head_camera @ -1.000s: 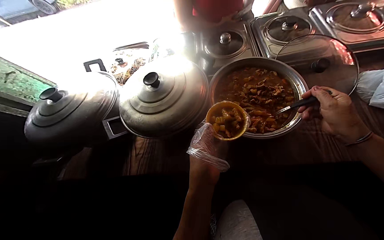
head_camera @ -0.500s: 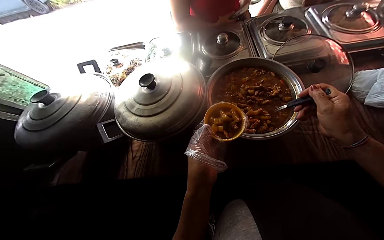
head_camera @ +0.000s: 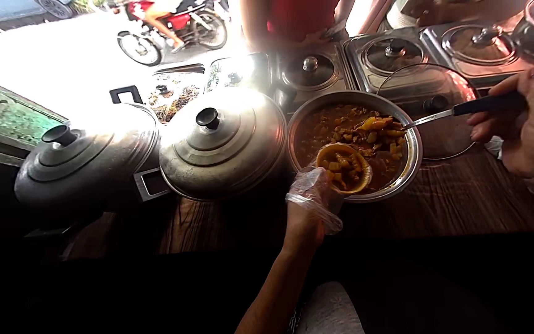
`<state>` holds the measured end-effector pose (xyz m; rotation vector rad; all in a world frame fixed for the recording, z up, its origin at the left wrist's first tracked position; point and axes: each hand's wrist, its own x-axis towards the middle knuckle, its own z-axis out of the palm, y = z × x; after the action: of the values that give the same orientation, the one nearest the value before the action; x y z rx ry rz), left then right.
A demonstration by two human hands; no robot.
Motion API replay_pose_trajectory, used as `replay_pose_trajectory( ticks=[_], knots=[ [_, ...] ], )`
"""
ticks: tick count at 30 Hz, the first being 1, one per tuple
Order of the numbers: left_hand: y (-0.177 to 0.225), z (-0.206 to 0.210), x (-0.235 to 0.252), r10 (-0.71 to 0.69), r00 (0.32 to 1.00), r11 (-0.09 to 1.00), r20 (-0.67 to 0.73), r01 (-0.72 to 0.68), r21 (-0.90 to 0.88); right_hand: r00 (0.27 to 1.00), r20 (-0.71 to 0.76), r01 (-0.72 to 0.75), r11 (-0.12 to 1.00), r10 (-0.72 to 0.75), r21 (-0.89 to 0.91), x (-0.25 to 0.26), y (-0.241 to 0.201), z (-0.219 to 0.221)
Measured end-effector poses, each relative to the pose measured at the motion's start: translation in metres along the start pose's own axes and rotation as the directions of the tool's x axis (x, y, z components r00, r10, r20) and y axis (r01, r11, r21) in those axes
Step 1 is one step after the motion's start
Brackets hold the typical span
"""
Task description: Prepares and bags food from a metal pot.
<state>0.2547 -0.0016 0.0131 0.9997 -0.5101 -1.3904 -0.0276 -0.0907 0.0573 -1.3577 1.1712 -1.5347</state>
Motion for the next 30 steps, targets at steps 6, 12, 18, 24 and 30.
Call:
replay_pose_trajectory(
  ticks=[6, 12, 18, 24, 30],
  knots=[
    [-0.012, 0.027, 0.009, -0.053, 0.998, 0.998, 0.042, 0.054, -0.015, 0.974, -0.028, 0.225, 0.974, -0.226, -0.026, -0.018, -0.025, 0.012],
    [-0.014, 0.03, 0.008, -0.114, 0.993, 0.993, 0.013, 0.114, -0.008, 0.992, -0.032, 0.121, 0.991, -0.119, 0.059, -0.012, -0.031, 0.009],
    [-0.017, 0.033, 0.011, -0.124, 0.991, 0.987, 0.041, 0.127, -0.102, 0.875, 0.212, 0.48, 0.842, -0.436, -0.247, -0.045, -0.012, 0.012],
    [-0.014, 0.037, 0.013, -0.127, 0.992, 0.99, -0.014, 0.126, -0.069, 0.46, 0.587, 0.888, 0.344, -0.666, -0.306, -0.083, 0.02, 0.021],
    [-0.003, 0.044, 0.028, -0.14, 0.99, 0.981, -0.013, 0.14, 0.131, 0.346, 0.642, 0.926, 0.14, -0.684, -0.351, -0.104, 0.047, 0.043]
  ],
)
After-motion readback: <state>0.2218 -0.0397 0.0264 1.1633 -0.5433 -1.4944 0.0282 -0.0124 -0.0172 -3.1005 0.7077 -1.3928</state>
